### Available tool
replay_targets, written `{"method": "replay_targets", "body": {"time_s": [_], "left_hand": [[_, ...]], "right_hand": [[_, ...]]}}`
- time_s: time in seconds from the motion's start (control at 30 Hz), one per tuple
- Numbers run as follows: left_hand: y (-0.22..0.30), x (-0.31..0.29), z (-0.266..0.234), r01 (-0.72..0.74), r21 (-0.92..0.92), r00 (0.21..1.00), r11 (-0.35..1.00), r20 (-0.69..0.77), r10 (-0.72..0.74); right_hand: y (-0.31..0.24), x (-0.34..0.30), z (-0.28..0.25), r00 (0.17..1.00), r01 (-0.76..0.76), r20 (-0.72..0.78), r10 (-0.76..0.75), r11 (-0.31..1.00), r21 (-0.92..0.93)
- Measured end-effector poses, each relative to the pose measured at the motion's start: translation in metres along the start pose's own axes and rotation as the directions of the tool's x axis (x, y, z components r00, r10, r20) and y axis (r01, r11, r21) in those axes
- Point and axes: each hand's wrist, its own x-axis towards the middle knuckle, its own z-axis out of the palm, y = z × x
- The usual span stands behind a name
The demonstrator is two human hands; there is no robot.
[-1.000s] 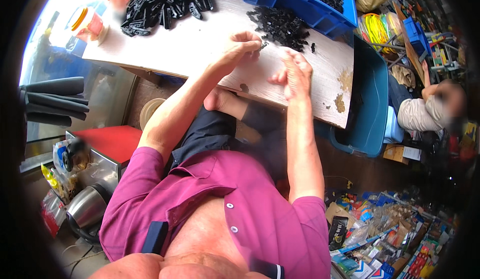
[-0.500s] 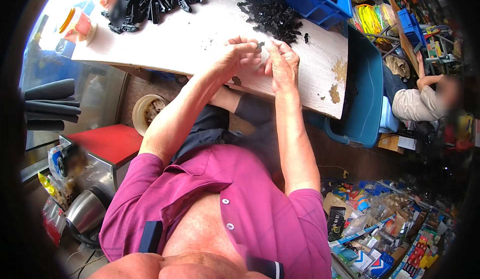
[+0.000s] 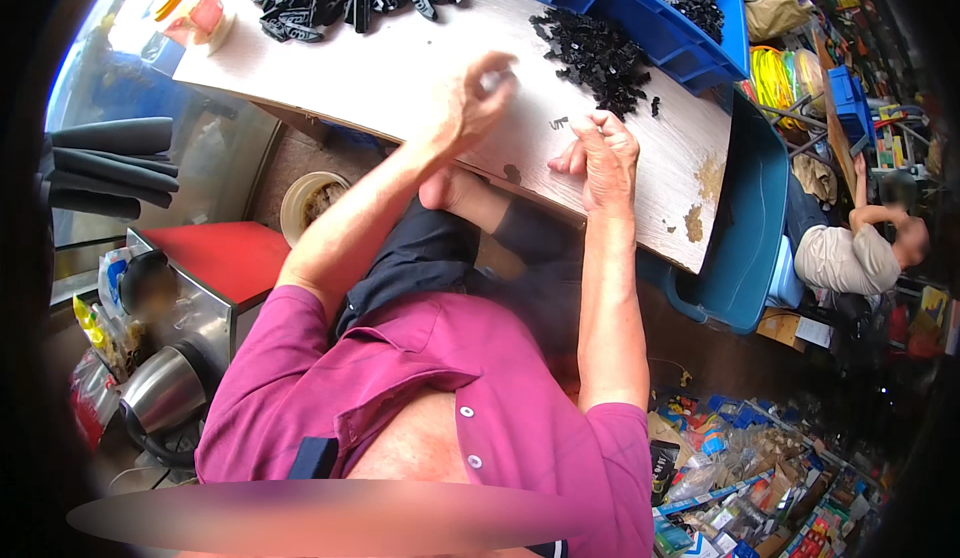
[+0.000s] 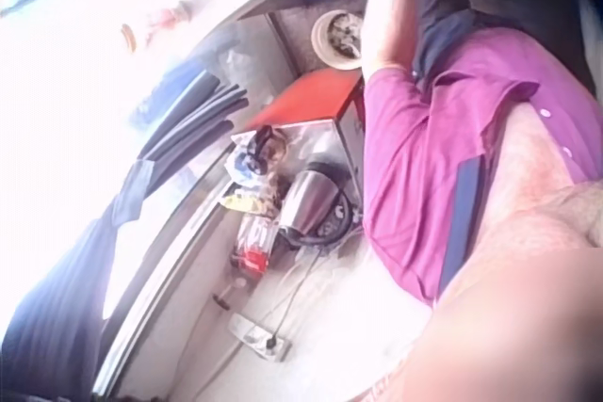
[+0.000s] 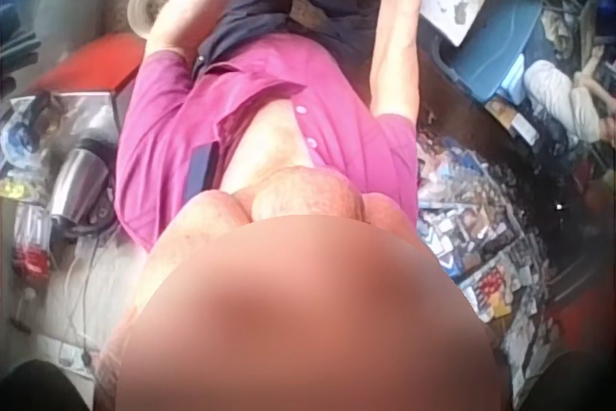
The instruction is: The person takes plastic clips and components from storage bins onto the table and assembles the pieces together by hand.
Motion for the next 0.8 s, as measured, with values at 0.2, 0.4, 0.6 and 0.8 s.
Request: {"method": "replay_targets", "body": {"time_s": [0.2, 0.4, 0.6, 0.8], "left_hand": [[-0.054, 0.053, -0.079, -0.284, 0.793, 0.902, 0.539, 0.031, 0.431], [-0.056, 0.034, -0.069, -0.483, 0.676, 0.868, 0.557, 0.287, 0.404], [-0.036, 0.006, -0.070, -0.558, 0.503, 0.826, 0.660, 0.261, 0.499], [-0.031, -0.013, -0.082, -0.169, 0.427, 0.910, 0.888, -0.278, 0.307]], "right_hand": [[0.003, 0.000, 0.007, 0.998, 0.056, -0.043, -0.053, 0.995, 0.083], [0.002, -0.001, 0.008, 0.997, 0.059, -0.047, -0.055, 0.995, 0.086], [0.001, -0.002, 0.007, 0.997, 0.052, -0.060, -0.047, 0.995, 0.083], [0.003, -0.001, 0.007, 0.996, 0.078, -0.057, -0.072, 0.991, 0.105]]}}
